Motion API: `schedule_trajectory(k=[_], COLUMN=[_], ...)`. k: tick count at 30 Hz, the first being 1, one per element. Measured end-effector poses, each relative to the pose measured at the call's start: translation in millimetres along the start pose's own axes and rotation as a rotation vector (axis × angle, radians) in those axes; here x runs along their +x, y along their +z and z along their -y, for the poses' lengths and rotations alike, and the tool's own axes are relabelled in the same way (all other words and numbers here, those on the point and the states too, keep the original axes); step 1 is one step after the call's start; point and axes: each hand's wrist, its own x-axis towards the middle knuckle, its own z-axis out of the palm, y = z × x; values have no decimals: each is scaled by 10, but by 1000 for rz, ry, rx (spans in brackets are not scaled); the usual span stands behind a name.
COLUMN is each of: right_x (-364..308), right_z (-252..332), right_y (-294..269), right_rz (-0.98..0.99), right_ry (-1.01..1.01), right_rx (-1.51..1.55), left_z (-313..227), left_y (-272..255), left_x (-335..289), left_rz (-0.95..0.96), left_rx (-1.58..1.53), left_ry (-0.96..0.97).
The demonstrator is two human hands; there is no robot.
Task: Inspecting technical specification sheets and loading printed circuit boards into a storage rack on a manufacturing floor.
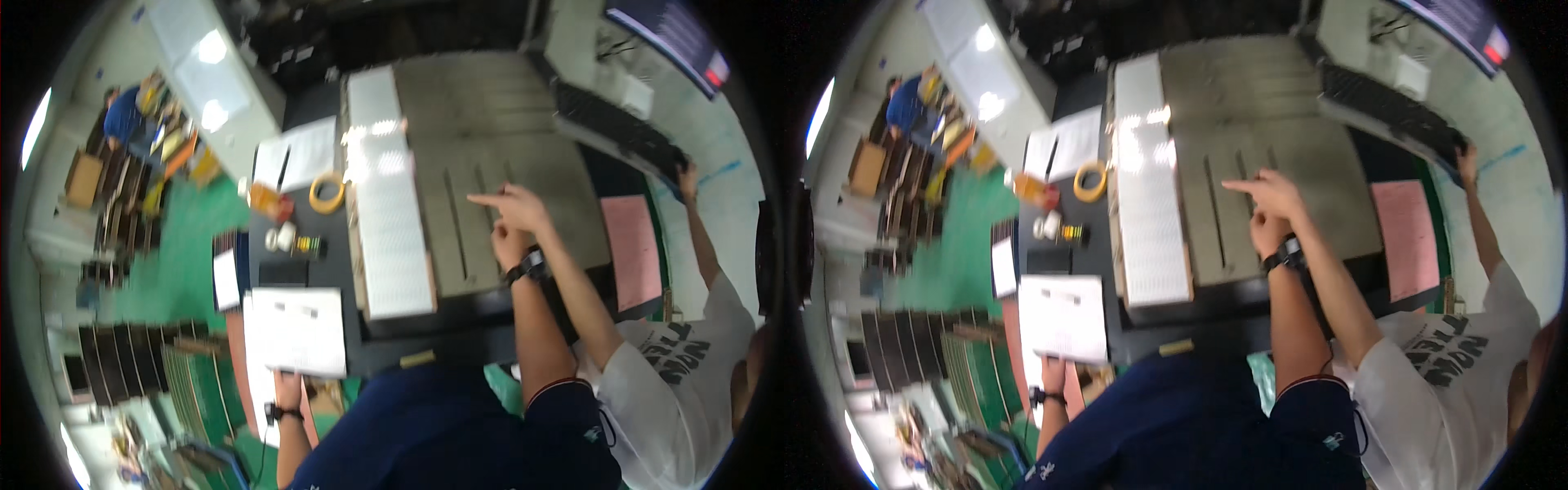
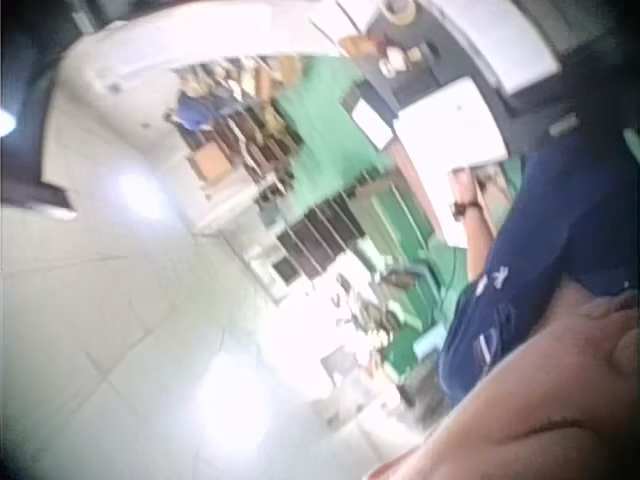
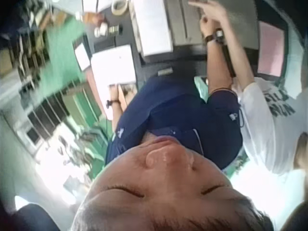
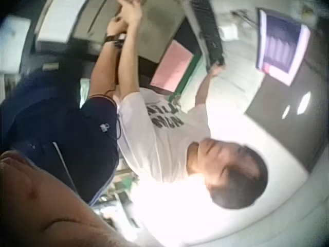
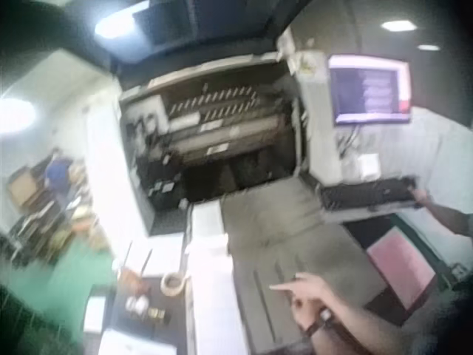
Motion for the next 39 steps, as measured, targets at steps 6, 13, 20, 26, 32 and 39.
schedule_trajectory(k=[6, 13, 20, 26, 32, 39], right_x=[-389, -383, -1099, -1333, -1116, -507], right_z=[301, 696, 585, 963, 1491, 1420], right_y=[145, -50, 2, -211, -566, -452], right_rz=[-24, 927, 254, 301, 314, 422], right_ry=[-123, -61, -205, -174, -231, 208], right_rx=[-35, 152, 167, 177, 327, 860], left_z=[177, 125, -1282, -2140, -2292, -2700], left_y=[2, -25, 375, 887, 670, -133], left_x=[-77, -58, -104, 31, -71, -476], left_rz=[-93, -199, 209, 577, 684, 641], left_rx=[59, -4, -688, -1008, -1146, -1279], left_ry=[-101, -234, -9, -363, -210, 11])
